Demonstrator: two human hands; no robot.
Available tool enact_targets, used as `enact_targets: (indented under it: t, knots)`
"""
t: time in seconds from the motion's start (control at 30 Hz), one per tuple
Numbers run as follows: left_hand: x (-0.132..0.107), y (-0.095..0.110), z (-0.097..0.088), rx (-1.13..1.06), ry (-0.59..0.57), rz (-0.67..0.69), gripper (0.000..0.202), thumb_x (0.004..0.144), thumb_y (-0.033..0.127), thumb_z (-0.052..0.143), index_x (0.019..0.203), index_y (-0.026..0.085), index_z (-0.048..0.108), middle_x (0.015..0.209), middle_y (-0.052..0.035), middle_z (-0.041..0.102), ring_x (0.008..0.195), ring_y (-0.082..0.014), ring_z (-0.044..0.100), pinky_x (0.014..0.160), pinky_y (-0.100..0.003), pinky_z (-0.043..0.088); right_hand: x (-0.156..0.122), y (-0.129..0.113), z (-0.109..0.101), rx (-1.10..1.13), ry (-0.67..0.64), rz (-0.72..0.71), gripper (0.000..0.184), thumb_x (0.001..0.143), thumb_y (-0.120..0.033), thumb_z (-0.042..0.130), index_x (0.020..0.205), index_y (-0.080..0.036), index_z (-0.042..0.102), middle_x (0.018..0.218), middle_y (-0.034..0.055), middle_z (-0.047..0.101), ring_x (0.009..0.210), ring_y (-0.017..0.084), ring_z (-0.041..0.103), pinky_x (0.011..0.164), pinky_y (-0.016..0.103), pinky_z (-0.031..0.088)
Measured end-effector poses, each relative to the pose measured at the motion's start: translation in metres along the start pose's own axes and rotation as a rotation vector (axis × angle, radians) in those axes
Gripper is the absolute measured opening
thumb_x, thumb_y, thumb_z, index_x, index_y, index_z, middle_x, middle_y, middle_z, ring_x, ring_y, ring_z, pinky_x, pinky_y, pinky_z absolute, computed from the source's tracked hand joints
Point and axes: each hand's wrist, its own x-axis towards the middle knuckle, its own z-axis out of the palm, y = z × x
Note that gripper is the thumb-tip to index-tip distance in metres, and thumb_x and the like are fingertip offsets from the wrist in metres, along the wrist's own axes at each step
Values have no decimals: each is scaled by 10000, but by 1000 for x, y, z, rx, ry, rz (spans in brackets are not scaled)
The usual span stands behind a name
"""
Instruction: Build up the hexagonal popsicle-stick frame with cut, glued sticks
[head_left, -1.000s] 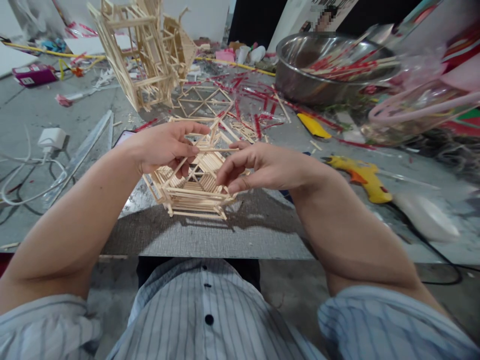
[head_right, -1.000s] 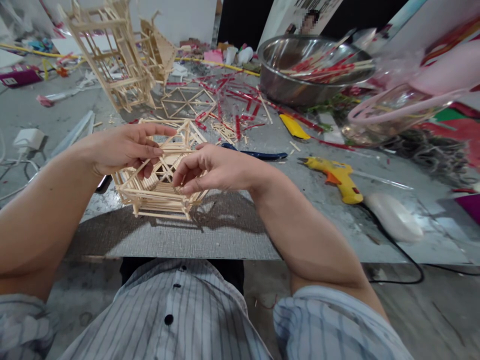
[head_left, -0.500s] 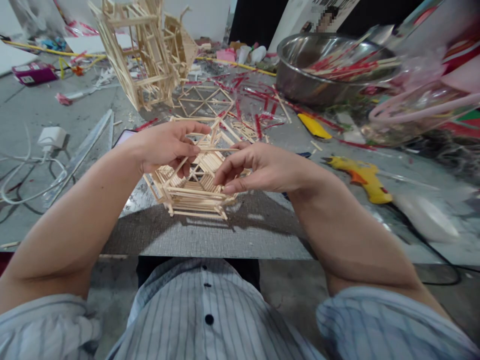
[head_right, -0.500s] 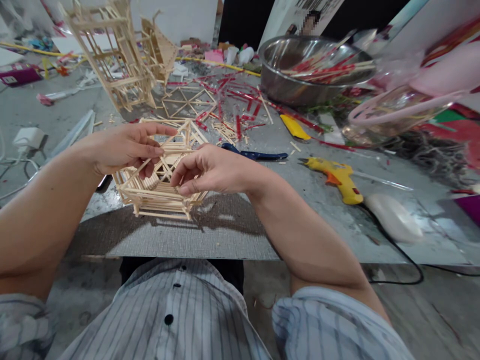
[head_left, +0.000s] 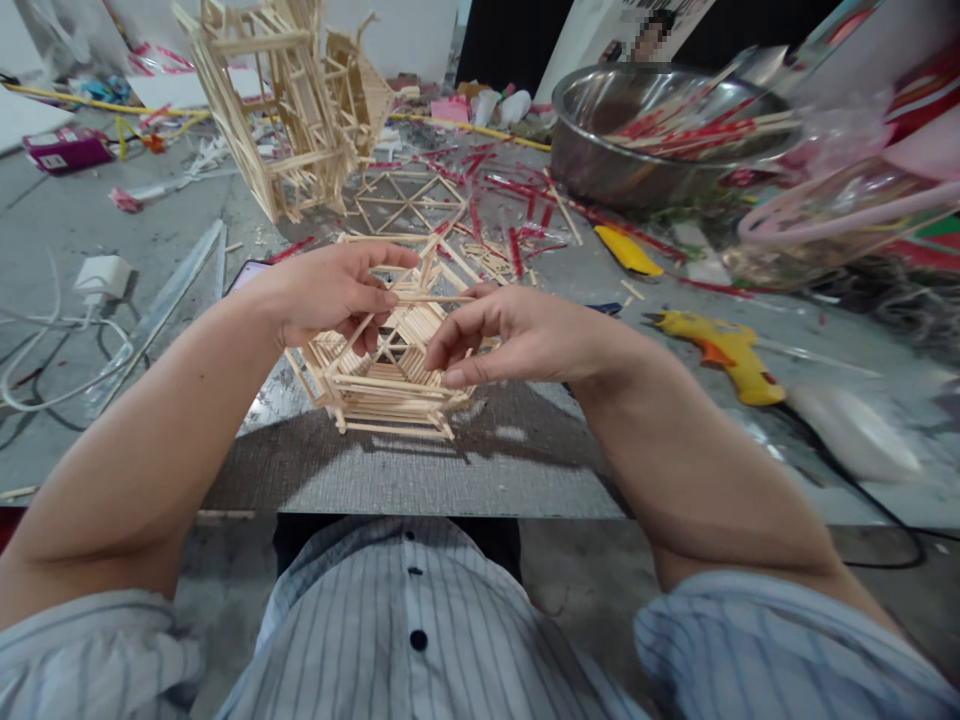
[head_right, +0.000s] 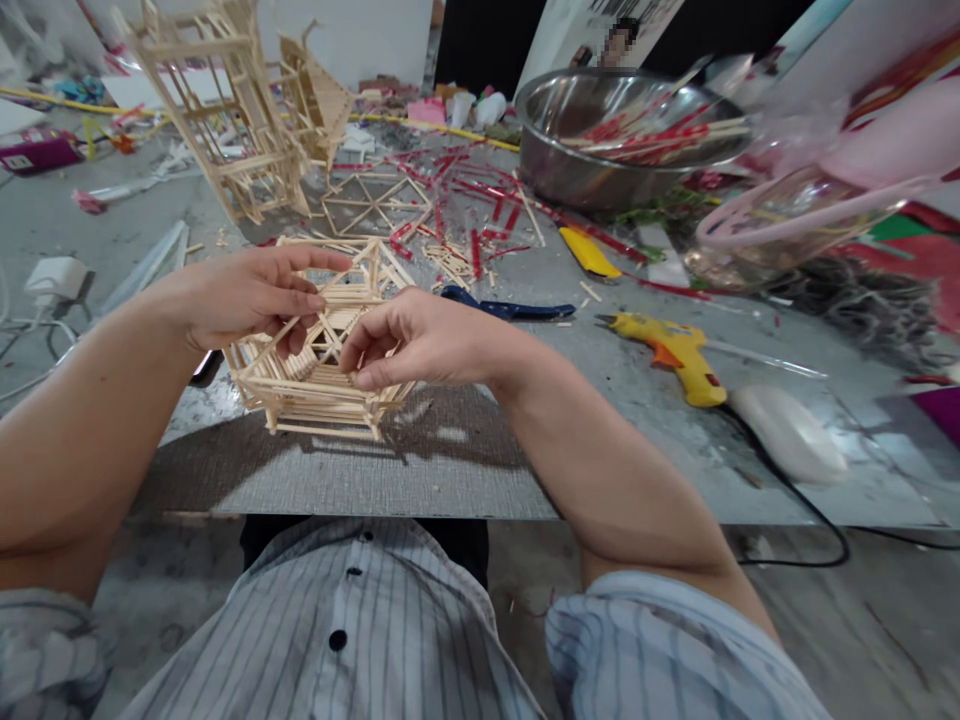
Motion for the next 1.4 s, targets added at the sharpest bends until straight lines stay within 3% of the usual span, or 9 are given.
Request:
enact_targets:
  t: [0.2, 0.6, 0.9, 1.0, 1.13, 1.27, 1.4]
  knots:
    - [2, -2, -1, 0, -12, 1, 572, 918, 59, 506, 1465, 185, 395, 508, 83, 543, 449, -82, 585, 499, -152, 361, 1, 2, -3, -12, -31, -15, 192, 826, -370, 690, 930, -216, 736, 816, -7, 731, 723, 121, 654, 716, 262, 547]
    - [-1, 2, -2, -101, 11, -39, 471, 943, 62, 481, 1402, 161, 450, 563, 55, 602, 451, -91, 582, 591, -224, 497, -1, 0, -3, -42, -40, -15, 198, 835, -372, 688, 933, -207, 736, 794, 1, 721, 735, 130, 659, 710, 272, 542]
    - [3, -2, -2, -80, 32, -22, 446, 949, 68, 474, 1387, 147, 456, 559, 65, 570, 464, -79, 555, 570, -209, 453, -1, -2, -1, -43, -14, -53, 147, 827, -330, 662, 873, -196, 700, 761, -7, 700, 724, 117, 649, 715, 258, 527]
    - [4, -3, -3, -98, 1, -12, 335, 939, 100, 552, 1273, 121, 554, 574, 51, 579, 474, -66, 557, 548, -188, 418, -1, 0, 0, -14, -12, -44, 149, 821, -335, 663, 885, -204, 695, 791, -2, 704, 746, 122, 650, 722, 255, 529]
    - [4, 0, -2, -79, 1, -56, 71, 940, 83, 547, 924, 100, 614, 568, 27, 573, 456, -56, 545, 507, -185, 370, -1, 3, -1, -40, -17, -18, 260, 832, -373, 664, 1026, -201, 692, 884, 22, 719, 791, 138, 664, 740, 271, 534]
    - [6, -2, -4, -74, 1, -49, 50, 928, 107, 573, 881, 117, 590, 586, 27, 579, 482, -56, 558, 532, -183, 379, -1, 1, -3, -120, -19, -35, 338, 853, -392, 652, 1127, -199, 701, 921, 40, 741, 882, 175, 673, 869, 339, 520]
    - [11, -8, -10, -60, -46, -22, 83, 886, 177, 659, 926, 115, 622, 621, 25, 587, 516, -62, 570, 594, -200, 422, -2, -1, -4, -212, 6, -108, 276, 856, -375, 659, 1087, -247, 738, 1073, 23, 766, 1015, 199, 664, 1091, 437, 382]
